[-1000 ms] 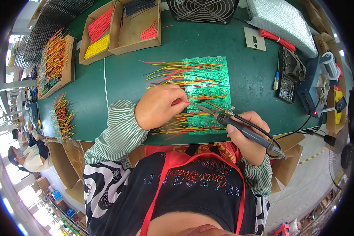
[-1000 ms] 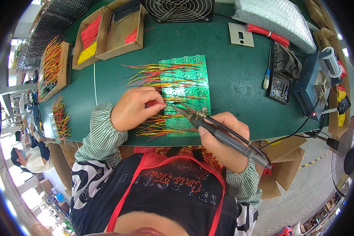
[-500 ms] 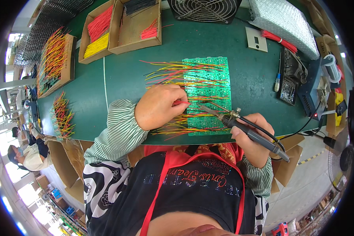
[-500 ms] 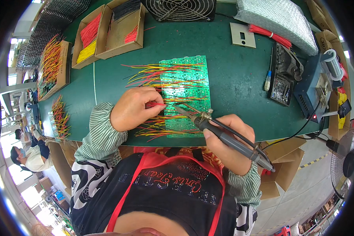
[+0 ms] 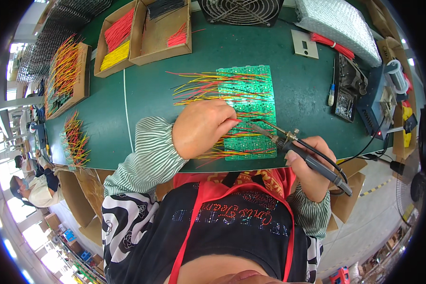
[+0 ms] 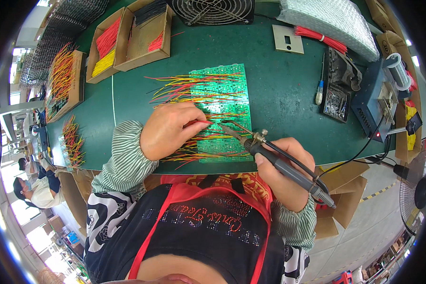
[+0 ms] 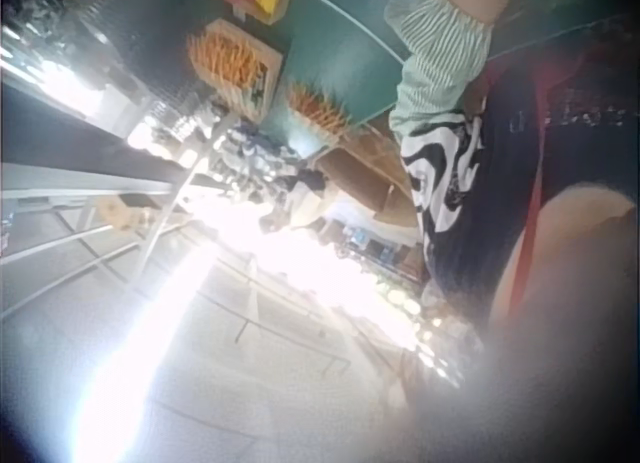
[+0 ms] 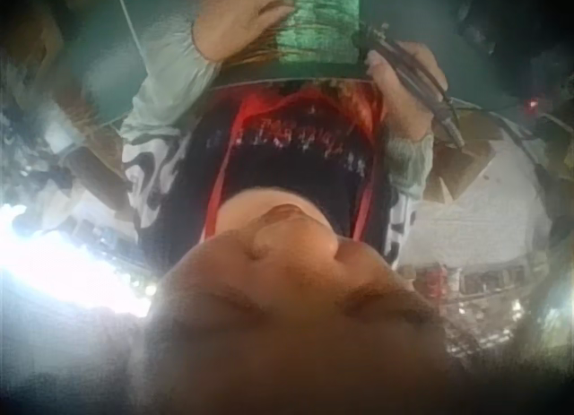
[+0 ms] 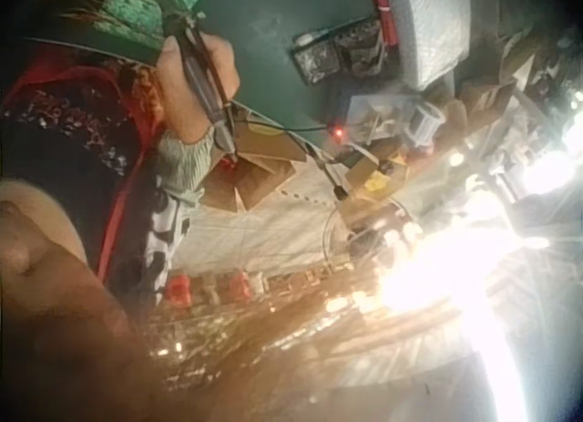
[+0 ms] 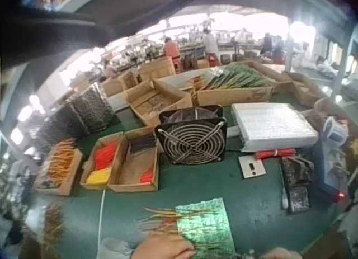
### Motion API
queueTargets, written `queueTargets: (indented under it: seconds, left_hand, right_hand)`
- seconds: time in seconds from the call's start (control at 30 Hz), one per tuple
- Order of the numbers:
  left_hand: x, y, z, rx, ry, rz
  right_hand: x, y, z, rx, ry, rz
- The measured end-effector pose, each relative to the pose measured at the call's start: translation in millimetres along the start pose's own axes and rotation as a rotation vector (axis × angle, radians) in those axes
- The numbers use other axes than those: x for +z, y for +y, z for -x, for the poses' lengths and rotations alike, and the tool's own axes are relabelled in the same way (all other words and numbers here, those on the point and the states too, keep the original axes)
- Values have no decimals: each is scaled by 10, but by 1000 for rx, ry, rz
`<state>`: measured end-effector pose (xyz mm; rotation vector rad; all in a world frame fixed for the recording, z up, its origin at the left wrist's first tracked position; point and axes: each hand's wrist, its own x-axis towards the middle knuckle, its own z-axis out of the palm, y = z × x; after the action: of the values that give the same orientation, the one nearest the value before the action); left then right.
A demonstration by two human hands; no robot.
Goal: The person takes wires from containers and solders them onto a circuit board using a soldering iron.
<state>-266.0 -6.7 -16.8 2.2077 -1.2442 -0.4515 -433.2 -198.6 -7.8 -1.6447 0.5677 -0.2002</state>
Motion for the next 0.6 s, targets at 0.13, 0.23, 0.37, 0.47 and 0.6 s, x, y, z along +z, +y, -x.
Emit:
queueTargets:
  seconds: [0.13,0.23,0.37,0.47,0.6]
  left_hand:
    - [40,-21,-24,-19,-12,-13]
    - [39,-20,-30,-26,-16,-13]
    - [35,-11,-43,-27,-14,-26]
    - [36,-2,-46,-29,-9,-24]
    - [38,3,-48,-40,-24,-25]
  right_hand:
    - [4,11,-8,-14,-14,-4]
    - [22,28,-35,-82,-57,23]
    - [40,50,-57,-25,-41,-19]
    - [36,62,-65,-43,-44,8]
    - [31,65,-56,-20,4,-31]
